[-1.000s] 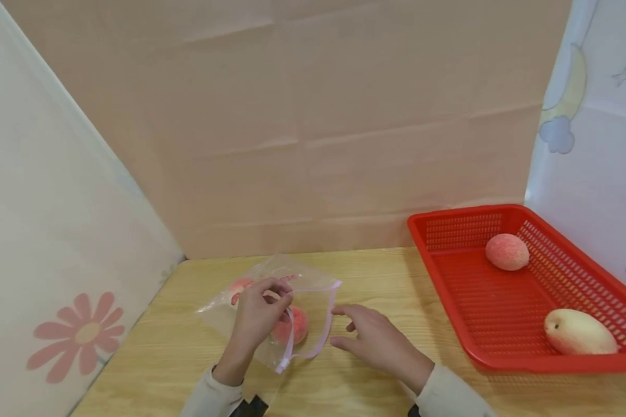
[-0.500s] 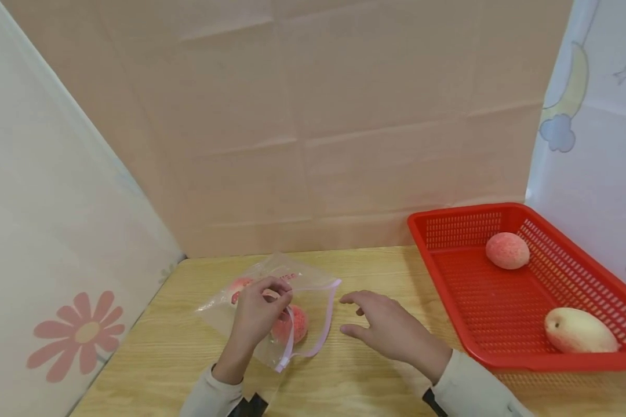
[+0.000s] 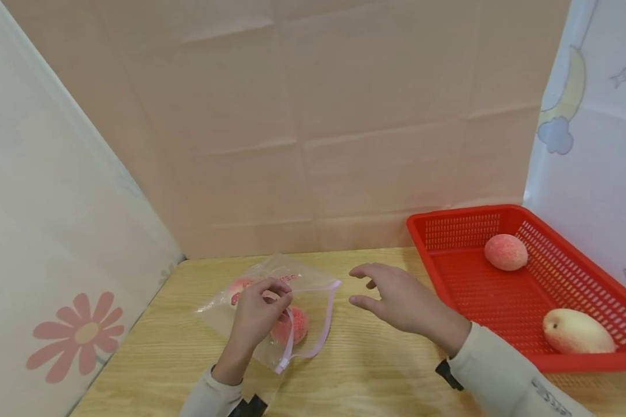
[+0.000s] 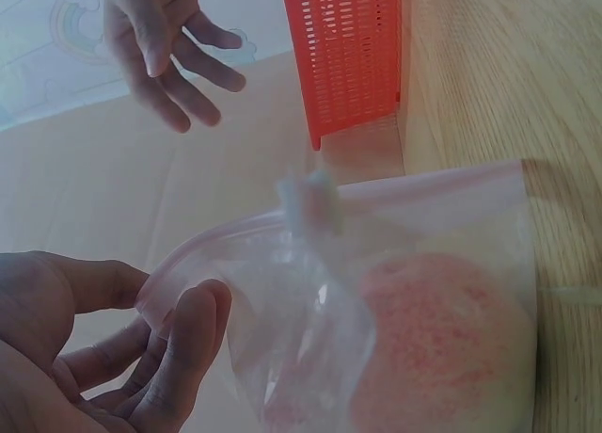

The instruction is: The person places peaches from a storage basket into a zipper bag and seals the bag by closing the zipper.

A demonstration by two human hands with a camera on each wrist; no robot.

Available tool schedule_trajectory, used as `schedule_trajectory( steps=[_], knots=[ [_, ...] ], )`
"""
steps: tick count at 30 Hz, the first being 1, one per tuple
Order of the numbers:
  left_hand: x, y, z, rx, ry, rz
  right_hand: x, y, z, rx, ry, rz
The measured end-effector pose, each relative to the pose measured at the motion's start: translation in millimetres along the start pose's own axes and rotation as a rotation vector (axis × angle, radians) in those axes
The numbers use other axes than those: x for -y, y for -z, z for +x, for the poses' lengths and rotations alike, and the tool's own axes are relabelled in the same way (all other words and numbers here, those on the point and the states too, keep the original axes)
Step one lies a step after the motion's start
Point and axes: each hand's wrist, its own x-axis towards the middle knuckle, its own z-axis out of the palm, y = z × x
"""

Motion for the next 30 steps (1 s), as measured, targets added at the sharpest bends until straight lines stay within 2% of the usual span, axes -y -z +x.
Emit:
schedule_trajectory(
  steps=[5,9,14,19,25,30],
  knots=[
    [-0.4,-0.5,0.3,0.000,-0.007,0.013,-8,22.7,5,-0.047,0.001,-0.056],
    [-1.5,-0.6,-0.1,-0.003,-0.007,0.017,-23,37.8,10,-0.065,-0.026,-0.078],
    [-1.6,-1.5,-0.4,0.006,-0.004,0.013,-51,48.7,10,-0.070,-0.095,-0.141],
    [0.4,-2.7,0.4,0.013,-0.033,0.014,-83,56.3,7,-0.058,-0.139,-0.207],
    [0.5,-5.8,0.3,0.037,-0.034,-0.005,-118,74.1,-3,-0.055,-0.147,-0.318],
    [-0.8,-5.7,-0.1,0.026,-0.039,0.007,-146,86.7,-7,-0.068,-0.149,-0.369]
  ],
)
